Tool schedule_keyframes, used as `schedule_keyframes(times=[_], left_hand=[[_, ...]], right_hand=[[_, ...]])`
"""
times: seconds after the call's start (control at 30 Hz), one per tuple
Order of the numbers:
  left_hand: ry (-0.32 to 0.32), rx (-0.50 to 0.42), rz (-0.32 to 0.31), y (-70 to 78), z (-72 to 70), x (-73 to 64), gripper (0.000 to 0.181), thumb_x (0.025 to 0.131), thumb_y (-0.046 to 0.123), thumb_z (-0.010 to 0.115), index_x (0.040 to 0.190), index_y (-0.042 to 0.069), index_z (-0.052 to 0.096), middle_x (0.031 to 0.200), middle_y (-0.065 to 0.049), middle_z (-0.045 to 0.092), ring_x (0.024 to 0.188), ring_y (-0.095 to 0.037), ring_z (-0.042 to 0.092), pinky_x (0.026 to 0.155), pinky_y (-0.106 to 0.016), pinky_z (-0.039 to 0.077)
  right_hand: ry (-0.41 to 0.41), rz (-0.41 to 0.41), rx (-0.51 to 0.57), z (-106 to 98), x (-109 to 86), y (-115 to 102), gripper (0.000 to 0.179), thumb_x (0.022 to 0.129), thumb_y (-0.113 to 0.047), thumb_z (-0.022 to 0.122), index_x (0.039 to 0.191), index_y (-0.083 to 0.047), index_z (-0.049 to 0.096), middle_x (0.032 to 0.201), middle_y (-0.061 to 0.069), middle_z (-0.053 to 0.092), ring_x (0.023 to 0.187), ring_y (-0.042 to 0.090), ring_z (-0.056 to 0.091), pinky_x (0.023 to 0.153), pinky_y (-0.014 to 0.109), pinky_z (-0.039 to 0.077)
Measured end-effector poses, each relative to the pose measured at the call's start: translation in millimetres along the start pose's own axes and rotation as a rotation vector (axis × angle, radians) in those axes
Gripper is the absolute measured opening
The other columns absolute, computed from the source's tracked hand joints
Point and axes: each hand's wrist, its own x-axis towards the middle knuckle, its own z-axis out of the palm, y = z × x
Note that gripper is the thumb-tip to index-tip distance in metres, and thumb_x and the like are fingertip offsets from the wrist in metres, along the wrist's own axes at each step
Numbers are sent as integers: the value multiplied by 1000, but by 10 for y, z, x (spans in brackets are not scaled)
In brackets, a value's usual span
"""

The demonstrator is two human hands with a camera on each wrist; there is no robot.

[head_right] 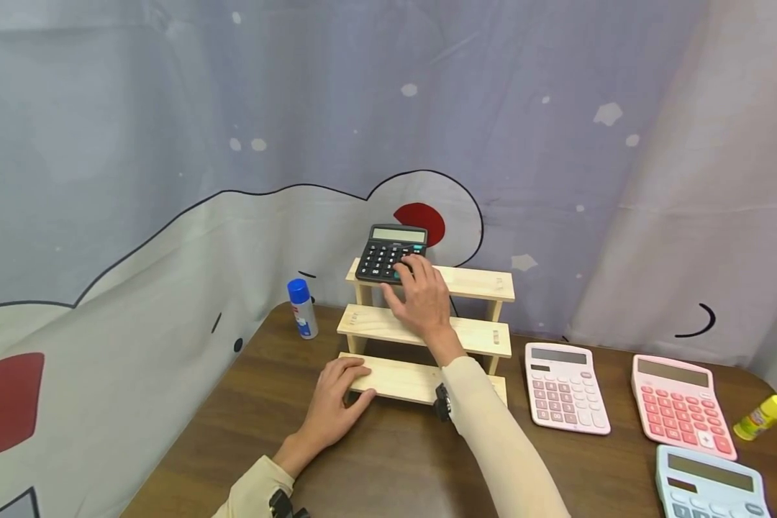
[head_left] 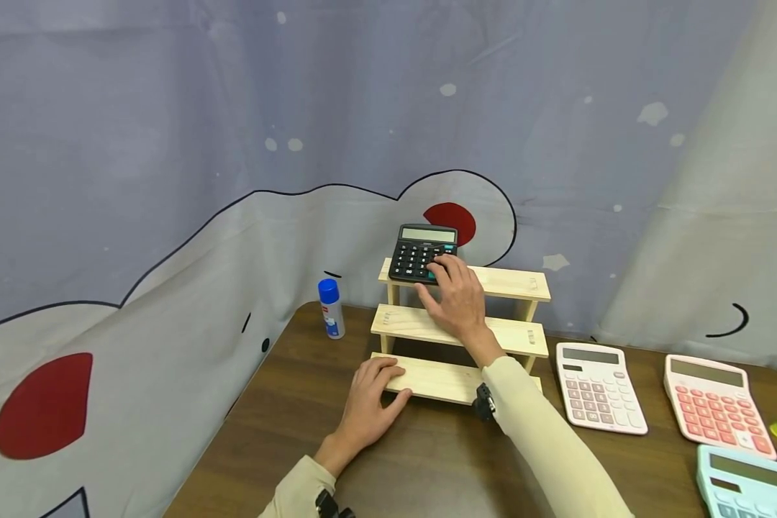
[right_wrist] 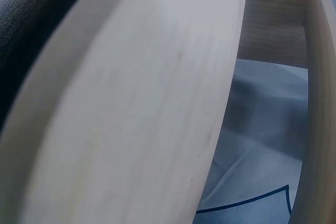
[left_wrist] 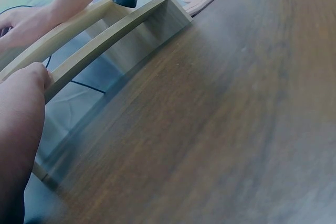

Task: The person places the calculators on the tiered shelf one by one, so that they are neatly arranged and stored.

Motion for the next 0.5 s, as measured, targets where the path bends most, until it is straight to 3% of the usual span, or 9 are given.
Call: schedule_keyframes(times=[0.5], left_hand=[[-14, -3, -10, 6, 12, 11, 31, 91, 36, 71, 115, 17, 68, 127, -3, 60, 121, -22, 52, 104, -45, 40]], right_hand=[[-22, 8, 3, -42, -22, -11, 46, 94, -40, 63, 123, -5, 64, 130, 15, 61, 127, 31, 54, 99, 47, 50]])
